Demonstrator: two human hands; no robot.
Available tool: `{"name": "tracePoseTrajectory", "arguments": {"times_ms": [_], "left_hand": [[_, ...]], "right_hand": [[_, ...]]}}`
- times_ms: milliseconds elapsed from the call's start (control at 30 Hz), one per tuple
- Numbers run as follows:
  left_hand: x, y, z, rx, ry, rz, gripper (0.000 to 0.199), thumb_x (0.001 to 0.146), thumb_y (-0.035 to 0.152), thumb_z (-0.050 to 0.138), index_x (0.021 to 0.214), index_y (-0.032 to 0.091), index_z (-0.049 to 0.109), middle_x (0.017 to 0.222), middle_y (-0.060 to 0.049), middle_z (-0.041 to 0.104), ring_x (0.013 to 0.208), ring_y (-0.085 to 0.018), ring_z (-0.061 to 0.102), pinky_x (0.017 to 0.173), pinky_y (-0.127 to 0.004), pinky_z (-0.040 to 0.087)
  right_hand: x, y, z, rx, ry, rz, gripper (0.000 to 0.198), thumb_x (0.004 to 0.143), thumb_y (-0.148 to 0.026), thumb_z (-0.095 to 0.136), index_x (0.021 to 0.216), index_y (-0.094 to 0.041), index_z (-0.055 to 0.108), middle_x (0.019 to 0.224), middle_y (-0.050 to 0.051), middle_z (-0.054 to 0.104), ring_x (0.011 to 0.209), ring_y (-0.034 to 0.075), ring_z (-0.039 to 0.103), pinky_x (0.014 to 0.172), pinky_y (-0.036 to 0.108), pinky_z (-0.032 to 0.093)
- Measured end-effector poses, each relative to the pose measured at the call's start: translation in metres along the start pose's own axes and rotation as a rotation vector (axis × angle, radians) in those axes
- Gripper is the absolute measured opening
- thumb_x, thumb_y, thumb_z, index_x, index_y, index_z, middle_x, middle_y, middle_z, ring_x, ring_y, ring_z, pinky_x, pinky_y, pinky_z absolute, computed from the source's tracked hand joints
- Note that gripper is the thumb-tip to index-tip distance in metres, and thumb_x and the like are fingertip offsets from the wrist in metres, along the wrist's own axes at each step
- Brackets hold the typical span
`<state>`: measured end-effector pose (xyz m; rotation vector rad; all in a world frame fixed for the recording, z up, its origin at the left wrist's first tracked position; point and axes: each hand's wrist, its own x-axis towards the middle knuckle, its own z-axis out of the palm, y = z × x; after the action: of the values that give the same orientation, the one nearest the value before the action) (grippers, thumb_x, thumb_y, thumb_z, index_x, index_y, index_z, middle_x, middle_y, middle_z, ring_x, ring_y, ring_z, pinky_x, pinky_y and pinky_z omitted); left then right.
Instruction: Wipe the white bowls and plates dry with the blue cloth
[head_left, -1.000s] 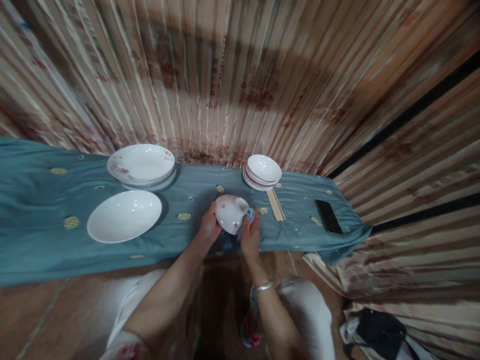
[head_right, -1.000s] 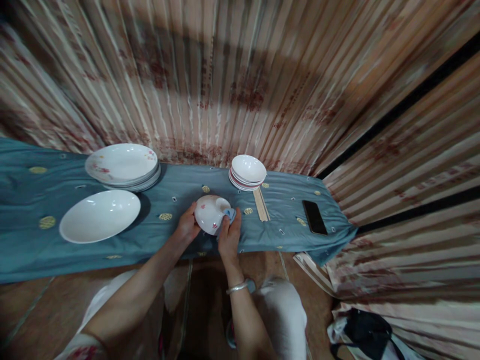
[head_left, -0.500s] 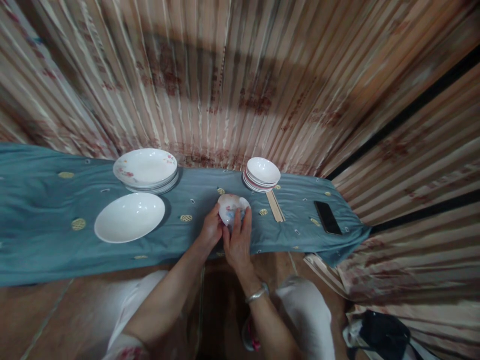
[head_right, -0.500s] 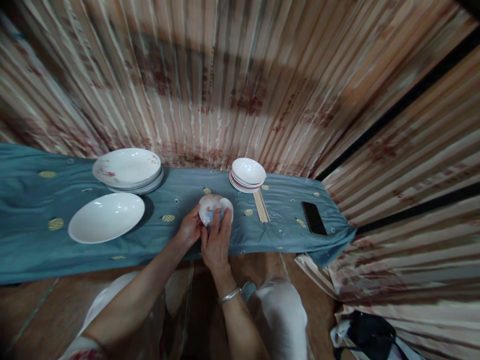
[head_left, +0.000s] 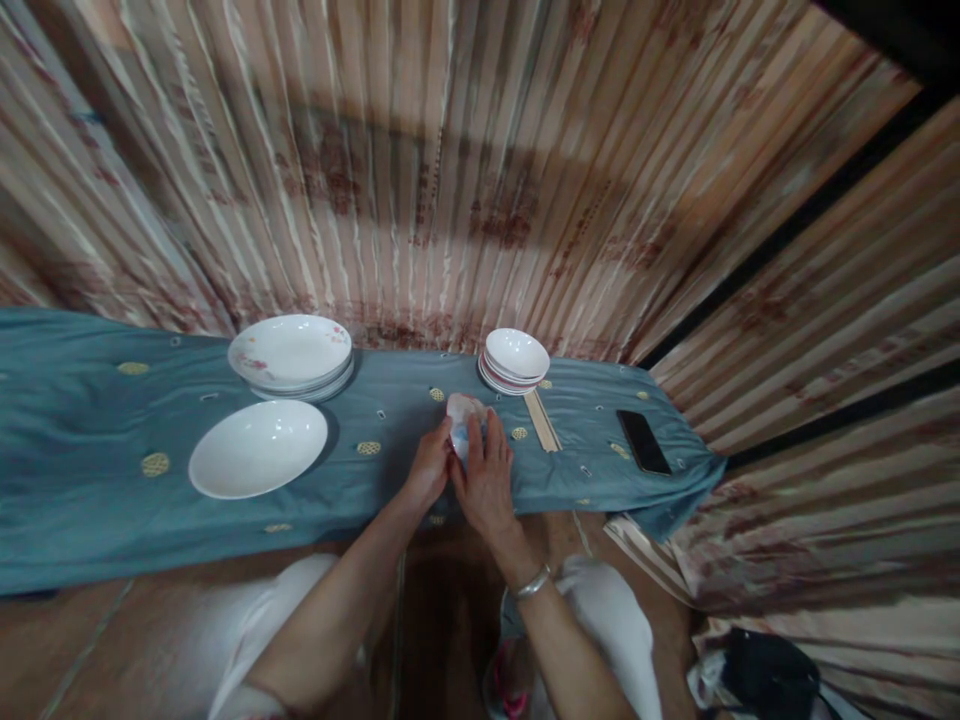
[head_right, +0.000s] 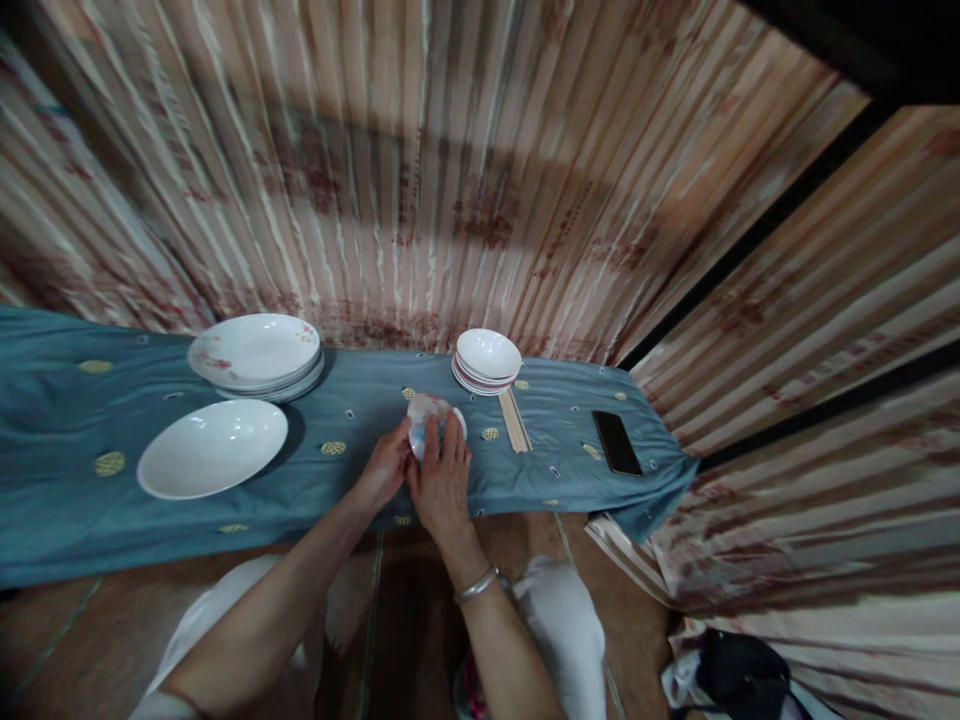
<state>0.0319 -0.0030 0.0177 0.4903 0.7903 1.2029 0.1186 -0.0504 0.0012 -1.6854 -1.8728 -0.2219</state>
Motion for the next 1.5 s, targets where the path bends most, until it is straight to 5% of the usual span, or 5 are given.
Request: {"name": "tracePoseTrajectory", "arguments": {"times_ms": [533,867,1067,1267,1500], "left_hand": [[-0.007,-0.024,0.013,0.228,-0.19,0.034,0.013,0.078,0.028,0.071,0.078,0.016,0.077,0.085,-0.009,0.076,0.087,-0.024,0.069,0.092,-0.033,0.046],[0.006,-0.016,-0.002,0.25,0.093,0.195,0.021,0.071,0.009,0.073,0.087,0.022,0.076,0.11,-0.007,0.075,0.118,-0.023,0.06,0.105,-0.033,0.041],[0.006,-0.032,-0.003,0.094,0.264,-0.05,0.03,0.069,0.011,0.075,0.097,0.02,0.07,0.13,-0.014,0.064,0.125,-0.027,0.056,0.1,-0.042,0.044],[0.001,-0.037,0.004,0.072,0.045,-0.055,0.029,0.063,0.016,0.078,0.091,0.018,0.073,0.093,-0.006,0.073,0.093,-0.022,0.066,0.085,-0.039,0.053],[0.011,-0.032,0.017,0.197,-0.034,0.208,0.034,0.067,0.011,0.074,0.1,0.021,0.076,0.104,-0.005,0.074,0.099,-0.021,0.065,0.097,-0.036,0.048]], "right_hand": [[-0.011,0.063,-0.026,0.012,0.035,0.168,0.051,0.091,-0.02,0.039,0.141,-0.009,0.044,0.126,0.021,0.059,0.117,0.029,0.057,0.095,0.045,0.052],[-0.009,0.108,-0.029,0.071,-0.018,0.447,0.054,0.084,-0.03,0.038,0.126,-0.003,0.059,0.1,0.021,0.072,0.083,0.027,0.068,0.075,0.035,0.052],[-0.013,0.114,-0.03,0.174,0.013,0.546,0.059,0.08,-0.041,0.041,0.118,-0.003,0.066,0.066,0.01,0.067,0.062,0.024,0.06,0.063,0.032,0.046],[-0.017,0.12,-0.028,0.418,0.103,0.637,0.057,0.073,-0.05,0.048,0.103,-0.008,0.071,0.054,0.0,0.059,0.053,0.018,0.049,0.055,0.029,0.042],[-0.002,0.122,-0.043,0.6,0.21,0.679,0.051,0.071,-0.049,0.056,0.1,-0.01,0.071,0.067,0.002,0.066,0.063,0.018,0.054,0.065,0.029,0.046]]}}
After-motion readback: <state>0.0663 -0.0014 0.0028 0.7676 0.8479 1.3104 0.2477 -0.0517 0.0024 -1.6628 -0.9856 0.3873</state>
